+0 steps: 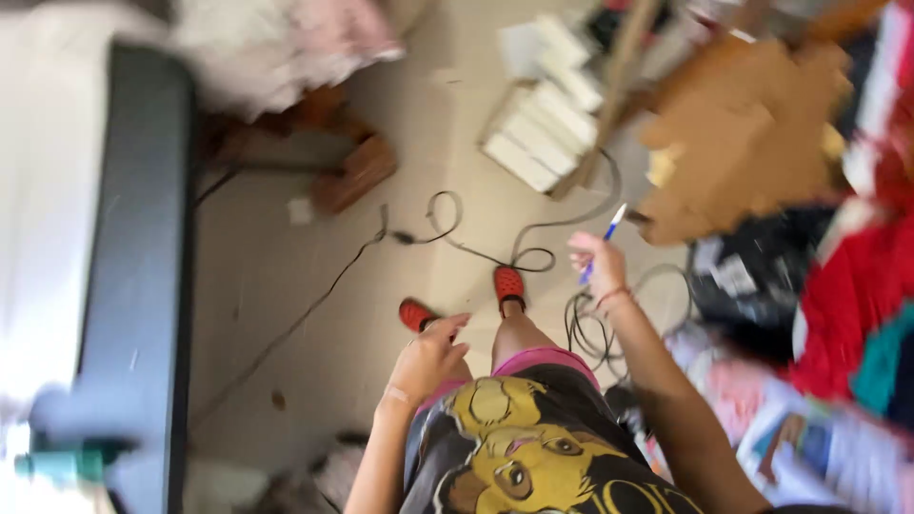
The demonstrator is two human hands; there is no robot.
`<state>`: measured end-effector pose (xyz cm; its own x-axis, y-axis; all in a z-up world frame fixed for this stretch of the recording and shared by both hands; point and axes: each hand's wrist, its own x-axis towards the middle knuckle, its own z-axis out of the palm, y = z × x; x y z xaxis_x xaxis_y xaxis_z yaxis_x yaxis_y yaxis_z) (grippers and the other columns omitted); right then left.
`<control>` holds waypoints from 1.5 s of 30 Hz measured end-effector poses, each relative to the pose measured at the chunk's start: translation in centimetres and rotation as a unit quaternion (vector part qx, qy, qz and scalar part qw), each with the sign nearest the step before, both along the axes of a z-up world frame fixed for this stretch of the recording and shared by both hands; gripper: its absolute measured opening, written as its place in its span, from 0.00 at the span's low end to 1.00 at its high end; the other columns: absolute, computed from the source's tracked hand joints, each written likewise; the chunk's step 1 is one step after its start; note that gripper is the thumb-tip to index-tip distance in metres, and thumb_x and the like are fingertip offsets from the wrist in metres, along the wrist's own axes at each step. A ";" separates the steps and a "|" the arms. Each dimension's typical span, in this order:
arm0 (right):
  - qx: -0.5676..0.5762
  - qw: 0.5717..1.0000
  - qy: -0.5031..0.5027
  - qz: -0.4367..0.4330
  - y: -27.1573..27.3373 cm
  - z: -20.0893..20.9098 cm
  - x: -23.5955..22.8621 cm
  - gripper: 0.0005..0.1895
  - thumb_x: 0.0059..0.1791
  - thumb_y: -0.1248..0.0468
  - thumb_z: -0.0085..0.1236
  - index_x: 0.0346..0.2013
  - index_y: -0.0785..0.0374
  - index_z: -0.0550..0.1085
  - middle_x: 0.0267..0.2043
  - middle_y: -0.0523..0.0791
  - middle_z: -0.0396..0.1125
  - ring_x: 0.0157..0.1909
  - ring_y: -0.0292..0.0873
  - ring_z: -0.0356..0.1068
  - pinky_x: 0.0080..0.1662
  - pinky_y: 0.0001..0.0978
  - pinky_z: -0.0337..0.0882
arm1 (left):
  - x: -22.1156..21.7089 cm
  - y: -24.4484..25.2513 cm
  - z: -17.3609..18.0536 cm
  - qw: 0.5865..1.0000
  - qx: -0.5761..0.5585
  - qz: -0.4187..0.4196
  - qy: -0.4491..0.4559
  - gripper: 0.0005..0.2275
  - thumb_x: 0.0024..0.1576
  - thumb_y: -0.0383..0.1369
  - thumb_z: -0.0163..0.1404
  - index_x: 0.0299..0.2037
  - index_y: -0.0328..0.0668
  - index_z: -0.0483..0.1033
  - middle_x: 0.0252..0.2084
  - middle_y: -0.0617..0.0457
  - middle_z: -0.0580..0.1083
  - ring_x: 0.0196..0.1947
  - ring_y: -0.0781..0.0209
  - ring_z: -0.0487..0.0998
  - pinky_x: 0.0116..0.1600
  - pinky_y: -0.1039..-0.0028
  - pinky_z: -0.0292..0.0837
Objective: The person lays a brown paper pattern on a white fabric sheet and traces its outline with a blue pen. They then use a green electric rotary cutter to cut the fabric along the traced lines. After cutting, the person removes the cut piece and repeats the process with another pattern, later using a roll of tape and the pen to mark a curved line on the fabric.
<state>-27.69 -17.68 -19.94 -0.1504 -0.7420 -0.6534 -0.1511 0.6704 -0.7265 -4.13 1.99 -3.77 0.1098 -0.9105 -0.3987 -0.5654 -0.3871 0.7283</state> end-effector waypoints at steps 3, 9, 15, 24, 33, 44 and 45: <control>-0.010 0.951 -0.064 0.301 5.0 10.2 11.0 0.15 0.40 0.63 0.44 0.40 0.55 0.72 0.45 0.44 0.62 0.45 0.44 0.57 0.44 0.34 0.61 | 1.0 2.3 -1.9 0.997 0.009 0.077 0.004 0.21 0.48 0.42 0.48 0.52 0.53 0.62 0.47 0.58 0.68 0.44 0.55 0.71 0.45 0.65 0.68; -0.063 0.724 -0.185 0.662 11.7 16.7 24.4 0.21 0.50 0.55 0.29 0.53 0.58 0.62 0.55 0.47 0.56 0.61 0.44 0.48 0.61 0.37 0.42 | 5.9 5.5 0.9 0.950 -0.022 0.304 0.061 0.10 0.54 0.44 0.40 0.38 0.51 0.63 0.30 0.56 0.69 0.35 0.54 0.72 0.41 0.65 0.67; -0.091 0.590 -0.202 0.776 17.9 15.6 35.7 0.27 0.49 0.49 0.27 0.50 0.66 0.64 0.55 0.54 0.55 0.59 0.53 0.51 0.56 0.44 0.52 | 14.5 13.6 0.6 0.834 -0.121 0.537 0.036 0.08 0.55 0.38 0.40 0.26 0.51 0.66 0.19 0.60 0.68 0.27 0.60 0.73 0.35 0.72 0.67; -0.258 0.503 -0.168 0.808 38.3 14.8 54.6 0.16 0.41 0.60 0.55 0.42 0.59 0.69 0.41 0.45 0.62 0.44 0.46 0.65 0.40 0.33 0.70 | 24.6 37.2 -3.2 0.560 -0.125 0.796 -0.191 0.10 0.48 0.34 0.51 0.41 0.50 0.74 0.26 0.51 0.67 0.28 0.57 0.71 0.36 0.71 0.66; -0.431 0.435 0.000 0.791 49.9 9.2 62.9 0.47 0.26 0.58 0.63 0.54 0.61 0.52 0.41 0.50 0.54 0.43 0.56 0.59 0.42 0.50 0.68 | 25.8 39.1 -5.4 0.476 0.017 0.866 -0.149 0.09 0.46 0.37 0.51 0.36 0.52 0.72 0.25 0.57 0.71 0.28 0.60 0.73 0.35 0.68 0.67; -0.342 0.342 -0.035 0.874 28.2 13.6 60.7 0.42 0.20 0.59 0.59 0.50 0.55 0.62 0.38 0.46 0.56 0.42 0.51 0.59 0.41 0.43 0.63 | 27.7 35.7 -5.2 0.506 0.080 0.818 -0.263 0.07 0.45 0.37 0.53 0.32 0.54 0.70 0.25 0.61 0.68 0.28 0.59 0.70 0.34 0.67 0.64; -0.275 0.389 -0.043 0.878 25.1 14.1 60.0 0.42 0.21 0.58 0.62 0.50 0.54 0.63 0.40 0.45 0.58 0.43 0.49 0.60 0.43 0.39 0.62 | 28.1 35.1 -5.1 0.503 0.092 0.798 -0.317 0.10 0.45 0.35 0.54 0.36 0.54 0.69 0.29 0.60 0.67 0.30 0.56 0.68 0.34 0.66 0.63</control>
